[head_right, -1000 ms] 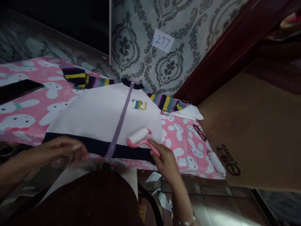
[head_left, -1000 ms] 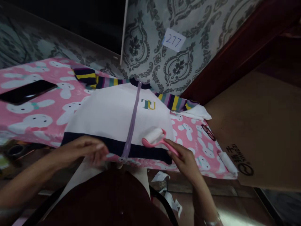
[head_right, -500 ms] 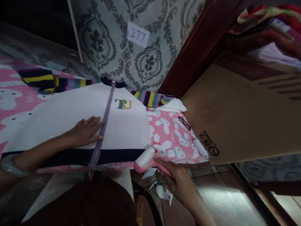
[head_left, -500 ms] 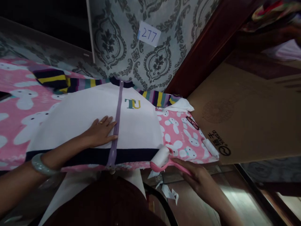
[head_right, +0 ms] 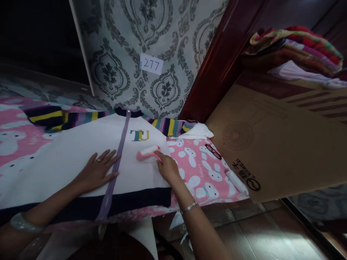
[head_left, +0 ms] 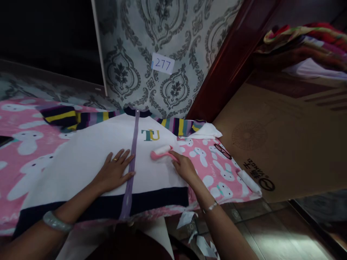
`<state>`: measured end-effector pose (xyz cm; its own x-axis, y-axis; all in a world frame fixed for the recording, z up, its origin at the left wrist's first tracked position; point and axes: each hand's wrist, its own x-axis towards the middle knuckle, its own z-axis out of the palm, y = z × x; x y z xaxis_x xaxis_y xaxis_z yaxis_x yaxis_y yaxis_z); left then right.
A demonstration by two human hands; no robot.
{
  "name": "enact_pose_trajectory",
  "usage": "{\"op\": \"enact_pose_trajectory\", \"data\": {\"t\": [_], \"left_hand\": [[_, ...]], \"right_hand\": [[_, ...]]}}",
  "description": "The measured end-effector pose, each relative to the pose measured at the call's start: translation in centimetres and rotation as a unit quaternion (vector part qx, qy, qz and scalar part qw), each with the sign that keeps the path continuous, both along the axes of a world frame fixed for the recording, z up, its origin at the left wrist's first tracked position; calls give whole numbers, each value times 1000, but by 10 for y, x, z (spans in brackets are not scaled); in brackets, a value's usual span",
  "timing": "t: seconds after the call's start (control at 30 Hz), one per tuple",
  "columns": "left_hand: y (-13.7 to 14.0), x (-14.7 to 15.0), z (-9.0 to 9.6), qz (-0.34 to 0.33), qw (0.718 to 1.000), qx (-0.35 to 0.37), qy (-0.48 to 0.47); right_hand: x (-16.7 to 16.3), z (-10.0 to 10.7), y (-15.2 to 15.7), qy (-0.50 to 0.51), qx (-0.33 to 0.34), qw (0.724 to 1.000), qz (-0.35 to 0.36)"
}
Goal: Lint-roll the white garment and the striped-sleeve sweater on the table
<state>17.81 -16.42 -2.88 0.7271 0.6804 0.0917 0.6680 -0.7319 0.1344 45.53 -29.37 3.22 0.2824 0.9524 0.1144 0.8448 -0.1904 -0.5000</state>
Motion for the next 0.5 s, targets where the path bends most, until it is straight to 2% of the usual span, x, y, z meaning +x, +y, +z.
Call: {"op": "enact_pose_trajectory", "data": {"t": [0.1, 0.2, 0.27, 0.37, 0.5], "left_hand": [[2, -2, -1, -1, 1000, 7, -19], [4, -4, -3, -8, 999, 15, -28], [5, -5, -4, -12, 999, 18, -33], [5, -5, -6, -13, 999, 19, -36], [5, -5, -8, -14, 999, 20, -44]], "right_hand": [[-6, -1, 29, 28, 24, 999, 14], [-4, -8, 19, 46, 46, 998, 25], [4, -15, -13, 58, 56, 996, 30], [19, -20, -82, 80, 54, 995, 33], [38, -9, -161, 93, 12, 996, 13]]}}
